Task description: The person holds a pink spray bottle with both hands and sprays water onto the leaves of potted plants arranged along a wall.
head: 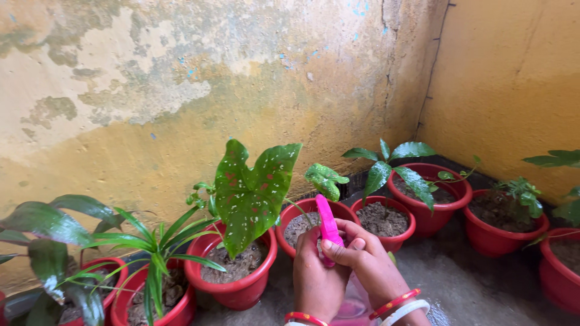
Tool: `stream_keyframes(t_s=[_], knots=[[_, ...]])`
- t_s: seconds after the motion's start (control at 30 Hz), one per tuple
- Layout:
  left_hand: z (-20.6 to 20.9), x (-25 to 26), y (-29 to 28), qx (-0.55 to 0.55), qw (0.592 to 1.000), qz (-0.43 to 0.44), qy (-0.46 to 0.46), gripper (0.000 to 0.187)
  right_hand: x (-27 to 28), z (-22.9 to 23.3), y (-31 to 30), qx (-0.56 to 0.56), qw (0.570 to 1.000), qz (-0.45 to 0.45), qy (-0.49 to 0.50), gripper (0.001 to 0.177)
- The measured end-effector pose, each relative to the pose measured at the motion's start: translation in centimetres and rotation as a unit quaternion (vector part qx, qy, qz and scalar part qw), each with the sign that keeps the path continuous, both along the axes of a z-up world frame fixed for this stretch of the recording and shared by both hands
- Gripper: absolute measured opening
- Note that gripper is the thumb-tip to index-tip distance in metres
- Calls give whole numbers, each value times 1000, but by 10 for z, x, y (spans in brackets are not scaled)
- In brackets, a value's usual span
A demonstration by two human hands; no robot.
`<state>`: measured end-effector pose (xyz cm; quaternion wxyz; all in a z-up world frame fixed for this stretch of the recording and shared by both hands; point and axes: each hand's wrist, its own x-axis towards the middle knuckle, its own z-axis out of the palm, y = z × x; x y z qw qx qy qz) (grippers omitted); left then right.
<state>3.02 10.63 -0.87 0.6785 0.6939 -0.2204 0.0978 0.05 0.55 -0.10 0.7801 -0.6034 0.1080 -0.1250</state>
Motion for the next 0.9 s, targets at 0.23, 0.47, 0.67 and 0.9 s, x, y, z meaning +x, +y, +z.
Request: stream_keyframes(t_s=[0.23, 0.47, 0.67, 0.9], knots=[[-6, 2, -15, 38, 999, -19, -17, 42, -3, -5, -16, 31, 999, 0, -11, 51], [-10, 2, -29, 42, 999, -23, -5, 45, 0, -15, -30, 35, 998, -44, 0, 44], [-13, -1, -38, 36, 999, -32, -18, 45, -4, -16, -40, 47, 998, -31, -9, 44], [-1, -10, -28, -1, 999, -21, -25, 48, -11, -3, -30, 12, 1000, -7, -14, 52]])
